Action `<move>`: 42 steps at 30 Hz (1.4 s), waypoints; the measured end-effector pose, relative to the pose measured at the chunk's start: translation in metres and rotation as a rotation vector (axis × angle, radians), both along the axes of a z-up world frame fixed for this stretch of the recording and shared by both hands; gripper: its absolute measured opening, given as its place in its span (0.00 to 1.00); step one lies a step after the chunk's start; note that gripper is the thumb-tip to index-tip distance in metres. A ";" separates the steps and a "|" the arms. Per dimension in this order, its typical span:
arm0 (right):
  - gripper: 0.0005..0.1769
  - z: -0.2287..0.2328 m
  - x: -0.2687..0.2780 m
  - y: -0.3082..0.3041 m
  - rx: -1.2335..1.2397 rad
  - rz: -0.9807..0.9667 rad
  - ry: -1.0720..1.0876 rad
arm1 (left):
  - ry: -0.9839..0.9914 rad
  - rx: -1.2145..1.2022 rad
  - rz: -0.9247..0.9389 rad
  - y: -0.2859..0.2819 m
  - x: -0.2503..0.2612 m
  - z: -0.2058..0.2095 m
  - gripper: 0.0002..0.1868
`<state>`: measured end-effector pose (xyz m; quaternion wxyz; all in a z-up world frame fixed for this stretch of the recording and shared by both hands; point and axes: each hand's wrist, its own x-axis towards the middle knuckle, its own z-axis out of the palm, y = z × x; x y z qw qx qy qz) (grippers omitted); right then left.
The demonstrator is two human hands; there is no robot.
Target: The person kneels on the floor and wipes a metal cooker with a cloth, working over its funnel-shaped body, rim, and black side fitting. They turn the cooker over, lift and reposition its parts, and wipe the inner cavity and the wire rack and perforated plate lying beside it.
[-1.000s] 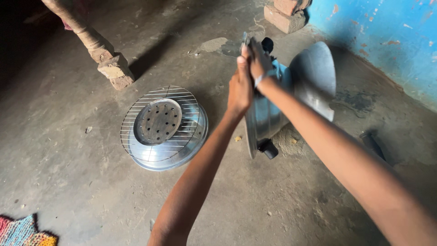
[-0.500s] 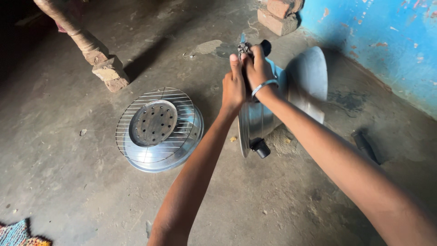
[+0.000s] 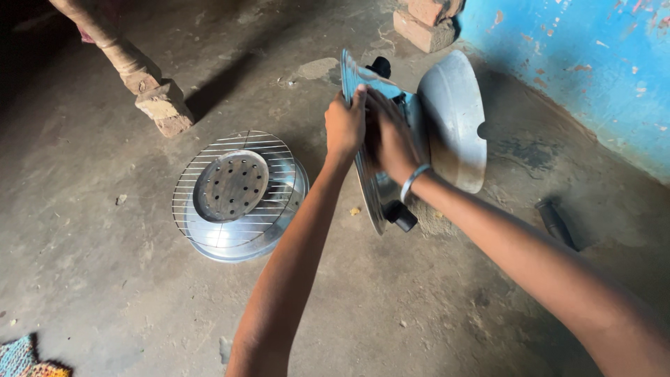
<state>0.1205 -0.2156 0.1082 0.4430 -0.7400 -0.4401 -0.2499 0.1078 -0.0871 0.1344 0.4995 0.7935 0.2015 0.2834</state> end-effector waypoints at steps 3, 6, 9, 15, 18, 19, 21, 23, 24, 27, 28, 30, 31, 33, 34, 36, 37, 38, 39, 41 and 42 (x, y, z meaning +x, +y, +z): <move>0.31 0.016 0.023 -0.005 -0.148 -0.097 0.097 | 0.000 0.059 0.038 -0.003 -0.001 0.002 0.24; 0.30 0.035 0.029 -0.043 -0.119 0.056 -0.148 | 0.019 0.085 0.045 -0.006 -0.002 0.004 0.24; 0.24 0.050 0.018 -0.094 -0.707 -0.258 -0.235 | -0.011 0.119 0.019 -0.009 -0.006 0.007 0.25; 0.23 0.041 -0.021 -0.151 -0.908 -0.327 -0.699 | 0.002 0.200 -0.068 -0.011 -0.003 0.016 0.25; 0.25 0.025 -0.004 -0.157 -0.939 -0.352 -0.732 | -0.049 0.239 -0.142 -0.012 0.000 0.017 0.20; 0.26 0.019 0.010 -0.154 -0.962 -0.381 -0.746 | -0.067 0.232 -0.182 -0.011 0.000 0.018 0.19; 0.27 0.015 0.051 -0.146 -0.994 -0.397 -0.601 | -0.058 0.227 -0.241 -0.012 0.001 0.019 0.17; 0.28 0.019 0.100 -0.142 -1.152 -0.382 -0.414 | -0.002 0.229 -0.278 -0.015 0.000 0.022 0.17; 0.29 0.024 0.123 -0.142 -1.291 -0.360 -0.295 | -0.027 0.247 -0.288 -0.016 -0.001 0.023 0.17; 0.41 0.026 0.154 -0.141 -1.212 -0.354 0.314 | -0.053 0.299 -0.306 -0.019 -0.005 0.028 0.18; 0.37 0.026 0.149 -0.142 -1.219 -0.307 0.224 | -0.028 0.316 -0.299 -0.019 -0.006 0.031 0.18; 0.29 0.025 0.116 -0.142 -1.237 -0.211 0.036 | -0.004 0.380 -0.259 -0.018 -0.007 0.034 0.19; 0.23 0.026 0.092 -0.141 -1.172 -0.127 -0.223 | 0.000 0.429 -0.227 -0.015 -0.008 0.035 0.19; 0.15 0.028 0.036 -0.141 -1.215 -0.072 -0.521 | 0.010 0.536 -0.153 -0.011 -0.009 0.034 0.21; 0.16 0.028 0.004 -0.147 -1.335 -0.106 -0.564 | 0.016 0.594 -0.111 -0.008 -0.008 0.033 0.23; 0.20 0.030 -0.039 -0.150 -1.015 -0.028 -0.569 | 0.023 0.682 -0.066 -0.001 -0.008 0.031 0.26; 0.23 0.032 -0.047 -0.150 -0.853 0.005 -0.564 | 0.025 0.711 -0.068 0.003 -0.009 0.029 0.26; 0.22 0.035 -0.044 -0.150 -0.872 0.008 -0.440 | 0.027 0.741 -0.071 0.004 -0.008 0.026 0.27; 0.21 0.036 -0.034 -0.149 -0.884 0.011 -0.314 | 0.024 0.746 -0.073 0.006 -0.008 0.025 0.27; 0.19 0.037 0.003 -0.151 -0.856 0.042 -0.188 | 0.020 0.754 -0.077 0.009 -0.008 0.021 0.27; 0.20 0.035 0.027 -0.152 -0.818 0.069 -0.189 | 0.021 0.754 -0.063 0.011 -0.009 0.020 0.27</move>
